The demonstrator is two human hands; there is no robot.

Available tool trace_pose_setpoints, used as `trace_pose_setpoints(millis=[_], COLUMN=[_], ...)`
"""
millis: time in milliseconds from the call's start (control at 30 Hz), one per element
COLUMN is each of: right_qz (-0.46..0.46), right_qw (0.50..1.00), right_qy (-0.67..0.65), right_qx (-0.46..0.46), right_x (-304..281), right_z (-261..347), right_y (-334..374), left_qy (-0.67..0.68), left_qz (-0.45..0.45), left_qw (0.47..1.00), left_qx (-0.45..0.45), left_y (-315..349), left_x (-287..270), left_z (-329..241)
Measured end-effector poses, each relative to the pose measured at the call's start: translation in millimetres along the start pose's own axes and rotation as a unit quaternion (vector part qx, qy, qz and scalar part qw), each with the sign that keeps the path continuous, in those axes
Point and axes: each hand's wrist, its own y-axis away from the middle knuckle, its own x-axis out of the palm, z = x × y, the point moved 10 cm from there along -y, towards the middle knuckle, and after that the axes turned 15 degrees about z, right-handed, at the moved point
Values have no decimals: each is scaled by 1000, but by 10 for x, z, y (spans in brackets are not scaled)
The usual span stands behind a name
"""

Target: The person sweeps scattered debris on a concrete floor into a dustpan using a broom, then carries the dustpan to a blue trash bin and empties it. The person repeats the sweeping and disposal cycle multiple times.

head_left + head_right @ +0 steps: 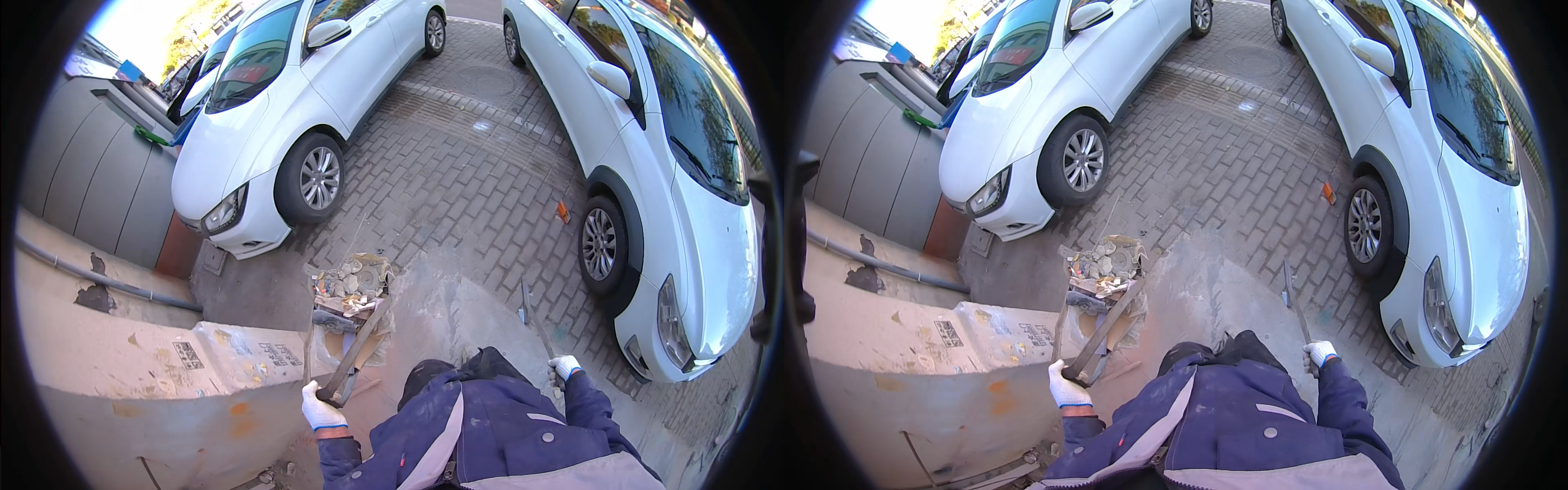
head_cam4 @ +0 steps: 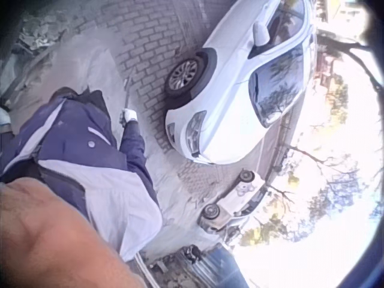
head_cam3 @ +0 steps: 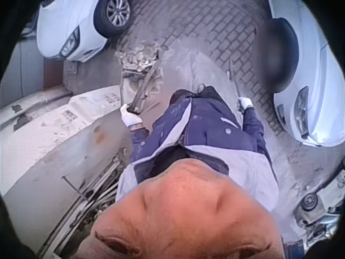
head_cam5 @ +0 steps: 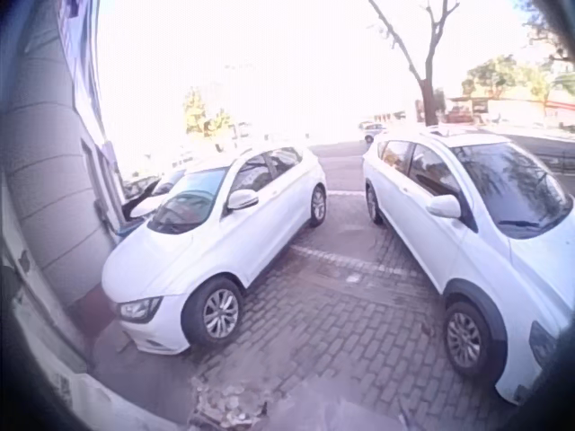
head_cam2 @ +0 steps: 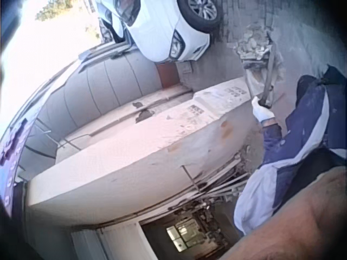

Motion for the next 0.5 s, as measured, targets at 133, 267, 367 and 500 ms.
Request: trace_pose_setpoints(millis=[133, 267, 367, 500], right_qz=[16, -29, -28, -70], right_qw=[998, 997, 996, 995], right_qy=[-46, -55, -30, 6], right_qx=[-29, -55, -76, -69], right_x=[107, -136, -354, -530], right_z=[1584, 2977, 3925, 5128], right_y=[-514, -1076, -1670, -2331], left_qy=[-19, -54, -61, -86], left_qz=[1, 25, 74, 111], left_qw=[999, 998, 994, 988], left_qx=[-27, -29, -49, -65], left_y=[-866, -1962, -2906, -4077], left_x=[1323, 2743, 3957, 5773], left_z=[8, 338, 764, 1180])
